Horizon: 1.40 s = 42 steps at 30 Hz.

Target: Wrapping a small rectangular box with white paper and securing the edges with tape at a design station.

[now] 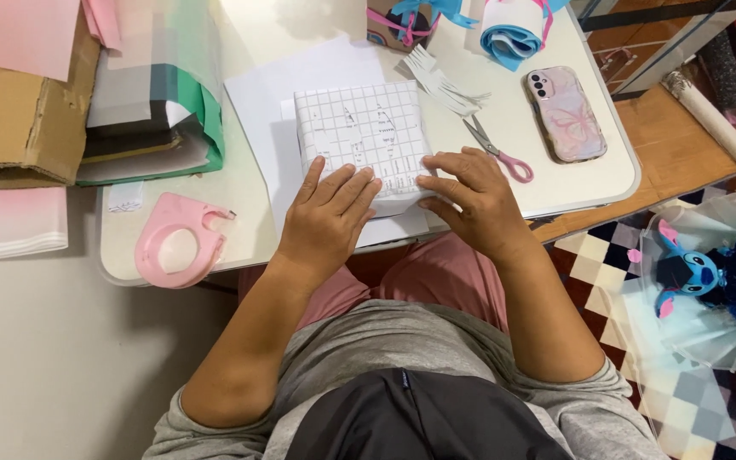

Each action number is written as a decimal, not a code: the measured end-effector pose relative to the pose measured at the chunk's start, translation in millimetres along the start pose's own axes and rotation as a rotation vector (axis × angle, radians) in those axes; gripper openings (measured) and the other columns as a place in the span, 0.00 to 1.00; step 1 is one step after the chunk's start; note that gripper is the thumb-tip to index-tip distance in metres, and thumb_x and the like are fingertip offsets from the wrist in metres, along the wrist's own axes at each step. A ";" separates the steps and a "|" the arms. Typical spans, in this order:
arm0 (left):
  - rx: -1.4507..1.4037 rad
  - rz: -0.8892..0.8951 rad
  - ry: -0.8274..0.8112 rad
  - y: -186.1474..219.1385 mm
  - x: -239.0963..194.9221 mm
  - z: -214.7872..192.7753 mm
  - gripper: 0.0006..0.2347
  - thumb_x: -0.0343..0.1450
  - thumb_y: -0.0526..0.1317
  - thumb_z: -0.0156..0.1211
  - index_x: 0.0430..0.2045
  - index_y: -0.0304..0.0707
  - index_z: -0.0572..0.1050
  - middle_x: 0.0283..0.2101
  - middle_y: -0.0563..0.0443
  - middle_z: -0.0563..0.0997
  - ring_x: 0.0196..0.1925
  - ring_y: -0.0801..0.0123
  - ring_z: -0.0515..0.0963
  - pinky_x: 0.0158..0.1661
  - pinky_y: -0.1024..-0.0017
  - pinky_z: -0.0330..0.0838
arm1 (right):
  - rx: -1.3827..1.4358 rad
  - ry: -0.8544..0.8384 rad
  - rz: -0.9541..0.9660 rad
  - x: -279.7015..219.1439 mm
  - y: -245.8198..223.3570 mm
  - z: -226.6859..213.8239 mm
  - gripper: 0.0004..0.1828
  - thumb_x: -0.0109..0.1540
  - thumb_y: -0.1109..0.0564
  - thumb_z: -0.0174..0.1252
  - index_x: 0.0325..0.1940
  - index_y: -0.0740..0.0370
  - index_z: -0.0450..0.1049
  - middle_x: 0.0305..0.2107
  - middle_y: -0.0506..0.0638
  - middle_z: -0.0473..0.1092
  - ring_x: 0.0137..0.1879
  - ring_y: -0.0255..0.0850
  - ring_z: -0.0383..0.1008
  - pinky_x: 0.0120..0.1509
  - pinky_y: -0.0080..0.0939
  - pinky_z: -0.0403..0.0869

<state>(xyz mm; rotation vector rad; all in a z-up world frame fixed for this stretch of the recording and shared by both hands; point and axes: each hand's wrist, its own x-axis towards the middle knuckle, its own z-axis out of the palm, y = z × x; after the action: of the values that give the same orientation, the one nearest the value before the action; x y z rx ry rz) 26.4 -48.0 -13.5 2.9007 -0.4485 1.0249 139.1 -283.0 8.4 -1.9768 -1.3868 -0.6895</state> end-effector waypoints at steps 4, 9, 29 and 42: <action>0.007 -0.002 -0.015 -0.8 -0.3 8.1 0.15 0.76 0.47 0.57 0.57 0.49 0.75 0.55 0.53 0.76 0.61 0.62 0.71 0.72 0.49 0.44 | -0.103 -0.063 -0.024 7.0 -8.1 0.7 0.22 0.58 0.51 0.71 0.56 0.52 0.78 0.55 0.52 0.73 0.63 0.51 0.71 0.72 0.57 0.63; -0.016 -0.002 -0.008 -2.1 1.6 11.1 0.16 0.75 0.48 0.57 0.58 0.54 0.75 0.54 0.54 0.74 0.60 0.61 0.69 0.72 0.45 0.42 | -0.089 -0.077 -0.035 6.1 -7.2 10.0 0.21 0.61 0.50 0.68 0.58 0.48 0.79 0.56 0.53 0.73 0.65 0.52 0.70 0.73 0.59 0.63; 0.192 -0.223 0.139 -29.0 -49.0 -51.7 0.23 0.75 0.53 0.57 0.61 0.40 0.74 0.63 0.33 0.73 0.65 0.40 0.71 0.68 0.42 0.54 | -0.002 0.114 0.063 -23.6 -3.3 -9.1 0.32 0.58 0.46 0.72 0.63 0.60 0.74 0.64 0.62 0.63 0.70 0.61 0.62 0.74 0.62 0.61; 0.459 -0.770 -0.222 -69.3 -186.3 -41.1 0.17 0.70 0.54 0.66 0.39 0.39 0.79 0.38 0.48 0.78 0.44 0.51 0.81 0.64 0.44 0.62 | 0.089 0.195 0.059 -39.4 -18.6 -0.4 0.25 0.61 0.54 0.70 0.60 0.66 0.73 0.60 0.64 0.64 0.66 0.63 0.65 0.73 0.64 0.63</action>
<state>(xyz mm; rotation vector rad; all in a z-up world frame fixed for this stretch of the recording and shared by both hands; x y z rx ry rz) -117.3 71.7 -92.3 3.0830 0.9596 0.7346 109.1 -303.1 -16.0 -1.8216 -1.2175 -0.7582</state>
